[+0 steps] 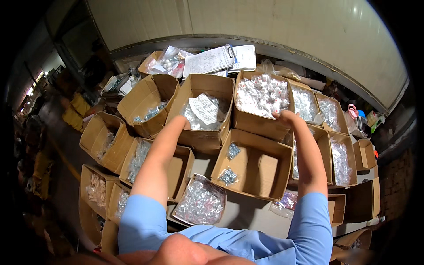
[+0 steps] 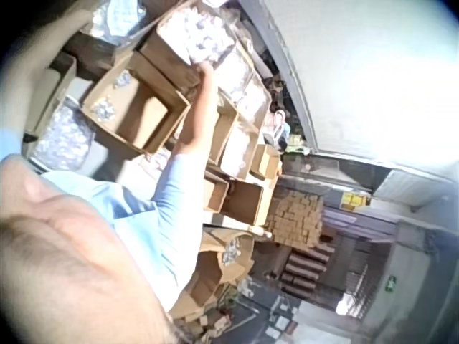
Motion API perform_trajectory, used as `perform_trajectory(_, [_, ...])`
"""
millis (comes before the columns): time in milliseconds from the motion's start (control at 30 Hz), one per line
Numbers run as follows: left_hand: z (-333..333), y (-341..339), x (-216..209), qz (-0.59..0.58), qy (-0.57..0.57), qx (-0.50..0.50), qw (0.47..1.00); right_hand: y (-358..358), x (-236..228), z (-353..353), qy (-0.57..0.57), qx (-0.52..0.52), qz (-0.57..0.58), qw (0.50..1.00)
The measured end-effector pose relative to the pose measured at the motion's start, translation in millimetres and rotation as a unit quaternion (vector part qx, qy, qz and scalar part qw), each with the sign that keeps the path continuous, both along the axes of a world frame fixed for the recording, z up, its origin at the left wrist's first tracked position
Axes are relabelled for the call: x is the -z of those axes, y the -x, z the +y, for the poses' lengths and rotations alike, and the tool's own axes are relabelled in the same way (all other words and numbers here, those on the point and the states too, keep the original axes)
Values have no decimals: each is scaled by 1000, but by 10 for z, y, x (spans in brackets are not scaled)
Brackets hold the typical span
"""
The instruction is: The person places metal drawer slide components into plastic bags, puts the bags into a cardboard box, and then uses a tape dispenser to seal the box.
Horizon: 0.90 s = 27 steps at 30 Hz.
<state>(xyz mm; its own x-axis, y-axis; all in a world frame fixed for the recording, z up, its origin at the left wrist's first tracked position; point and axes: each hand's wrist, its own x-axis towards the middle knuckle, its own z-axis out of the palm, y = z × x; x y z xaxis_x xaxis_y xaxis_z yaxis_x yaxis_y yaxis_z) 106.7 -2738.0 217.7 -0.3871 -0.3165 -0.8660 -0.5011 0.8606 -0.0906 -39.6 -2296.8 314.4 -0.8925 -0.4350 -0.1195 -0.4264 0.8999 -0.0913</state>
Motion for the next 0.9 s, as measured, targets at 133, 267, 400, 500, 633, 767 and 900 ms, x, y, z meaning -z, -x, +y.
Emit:
perform_trajectory(133, [-36,84,251,-74,-138,93,983,-96,-283,-88,-92,-39,-54,994])
perform_trajectory(267, [107,9,131,19,-149,217,965,-200,-329,-167,-70,47,-56,995])
perform_trajectory(400, [382,-252,-243,194,-93,352,911,35,21,-93,-10,76,-90,993])
perform_trajectory(500, [469,-499,-548,392,6,188,901,124,-129,-37,-15,-32,-73,997])
perform_trajectory(633, [347,-671,-676,542,-166,-44,822,-20,-163,-125,297,-23,31,954])
perform_trajectory(767, [313,-640,-582,703,-243,-121,657,-77,-116,-263,554,-68,-46,829])
perform_trajectory(900, [212,-651,-656,681,-419,-244,549,-653,-306,-475,737,-33,-137,661])
